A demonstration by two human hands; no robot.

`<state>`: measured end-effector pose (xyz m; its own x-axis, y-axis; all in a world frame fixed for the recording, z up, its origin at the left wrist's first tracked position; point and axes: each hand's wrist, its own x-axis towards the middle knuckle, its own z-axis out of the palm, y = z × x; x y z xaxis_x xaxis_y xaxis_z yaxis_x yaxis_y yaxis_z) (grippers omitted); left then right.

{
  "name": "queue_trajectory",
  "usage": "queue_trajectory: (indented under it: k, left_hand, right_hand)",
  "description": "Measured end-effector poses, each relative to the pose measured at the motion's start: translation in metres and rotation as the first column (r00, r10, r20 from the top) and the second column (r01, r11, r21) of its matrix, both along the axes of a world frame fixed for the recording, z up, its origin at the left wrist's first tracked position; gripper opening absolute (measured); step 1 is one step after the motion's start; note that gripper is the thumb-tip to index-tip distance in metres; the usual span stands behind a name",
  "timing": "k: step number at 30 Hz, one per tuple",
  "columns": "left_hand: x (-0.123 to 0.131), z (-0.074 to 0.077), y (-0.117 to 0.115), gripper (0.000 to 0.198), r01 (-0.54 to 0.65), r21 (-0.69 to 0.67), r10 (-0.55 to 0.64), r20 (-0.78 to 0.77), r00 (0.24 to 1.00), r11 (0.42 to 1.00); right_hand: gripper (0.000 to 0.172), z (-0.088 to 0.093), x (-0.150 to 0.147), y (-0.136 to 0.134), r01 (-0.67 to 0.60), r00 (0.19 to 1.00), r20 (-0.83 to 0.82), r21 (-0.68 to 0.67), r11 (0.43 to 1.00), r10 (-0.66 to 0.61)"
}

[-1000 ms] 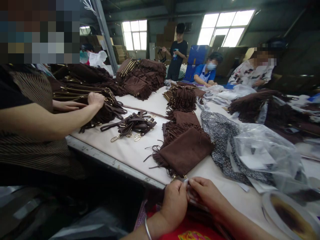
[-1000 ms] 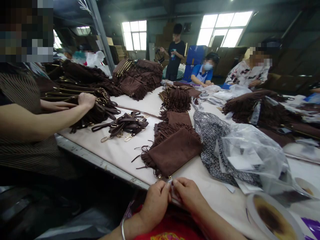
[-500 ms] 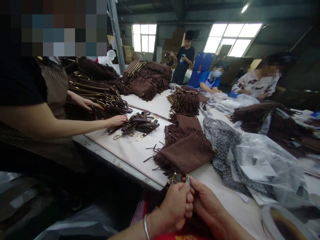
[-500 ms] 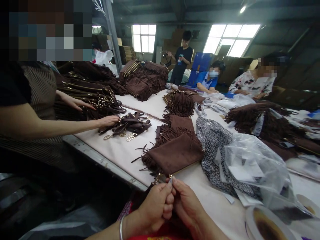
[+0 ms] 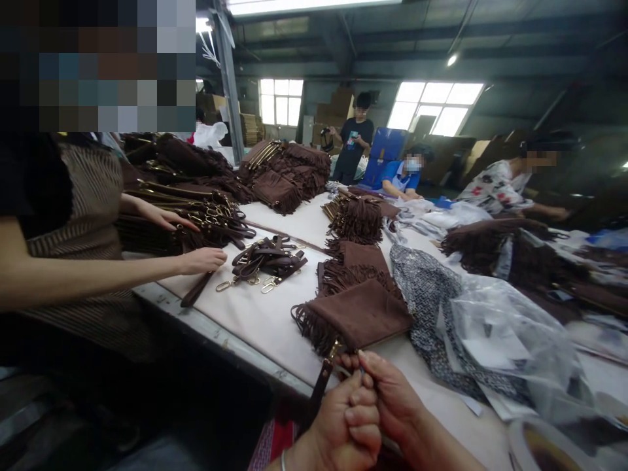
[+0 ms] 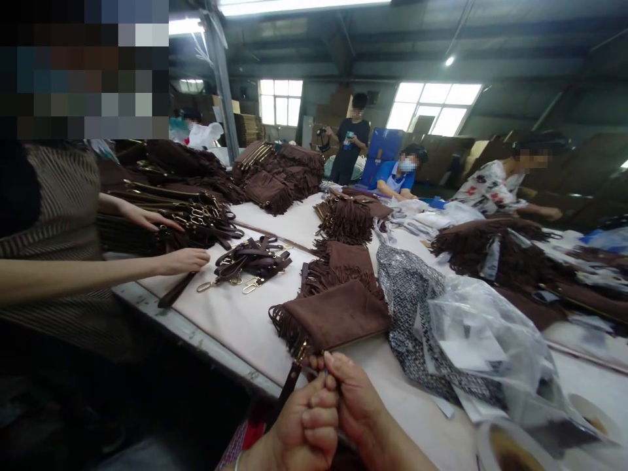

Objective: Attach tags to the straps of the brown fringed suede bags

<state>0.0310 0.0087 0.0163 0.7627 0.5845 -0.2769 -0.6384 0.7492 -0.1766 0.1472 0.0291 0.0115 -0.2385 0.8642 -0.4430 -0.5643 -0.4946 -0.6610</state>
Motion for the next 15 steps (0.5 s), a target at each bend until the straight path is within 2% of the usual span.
queue_trajectory:
  k: [2,4,5,6,7,9,10,11,12,13,14,15]
  left_hand:
    - [0.001,-0.005,0.000,0.017,-0.018,0.033,0.021,-0.111,0.994,0.999]
    - [0.000,-0.010,-0.002,0.022,-0.003,0.140,0.049,-0.326,0.944,0.990]
    - [-0.002,-0.012,-0.004,0.025,0.063,0.221,0.050,-0.472,0.880,0.973]
    - [-0.007,-0.010,-0.006,0.028,0.178,0.315,0.059,-0.618,0.784,0.932]
    - [-0.014,-0.007,-0.008,0.029,0.323,0.406,0.104,-0.744,0.660,0.855]
    - [-0.032,0.010,-0.011,0.026,0.591,0.516,0.312,-0.853,0.418,0.620]
    - [-0.044,0.021,-0.011,0.021,0.650,0.561,0.465,-0.818,0.339,0.512]
    - [-0.055,0.033,-0.011,0.016,0.668,0.591,0.575,-0.766,0.287,0.453]
    - [-0.065,0.044,-0.012,0.012,0.654,0.619,0.619,-0.733,0.282,0.435]
    - [-0.073,0.052,-0.015,0.010,0.607,0.642,0.593,-0.737,0.323,0.468]
    - [-0.080,0.057,-0.020,0.011,0.530,0.649,0.525,-0.758,0.386,0.546]
    - [-0.085,0.059,-0.028,0.015,0.428,0.619,0.434,-0.776,0.457,0.658]
  right_hand:
    - [0.024,0.002,0.006,0.000,-0.076,0.997,-0.018,0.025,0.997,0.077]
    - [0.030,0.002,0.015,0.003,-0.163,0.985,-0.059,0.007,0.987,0.163]
    - [0.034,0.002,0.019,0.007,-0.174,0.983,-0.073,-0.025,0.984,0.171]
    - [0.037,0.000,0.023,0.012,-0.153,0.987,-0.070,-0.071,0.986,0.148]
    - [0.038,-0.003,0.026,0.017,-0.099,0.995,-0.045,-0.114,0.989,0.094]
    - [0.034,-0.011,0.026,0.027,0.073,0.996,0.066,-0.153,0.985,-0.063]
    - [0.031,-0.014,0.025,0.030,0.156,0.982,0.127,-0.138,0.978,-0.139]
    - [0.029,-0.017,0.022,0.032,0.222,0.963,0.179,-0.101,0.970,-0.202]
    - [0.030,-0.017,0.018,0.034,0.263,0.944,0.217,-0.046,0.964,-0.248]
    - [0.032,-0.015,0.014,0.036,0.280,0.930,0.241,0.022,0.960,-0.277]
    - [0.035,-0.011,0.012,0.039,0.274,0.920,0.261,0.100,0.956,-0.291]
    - [0.037,-0.005,0.010,0.044,0.241,0.910,0.298,0.189,0.952,-0.290]
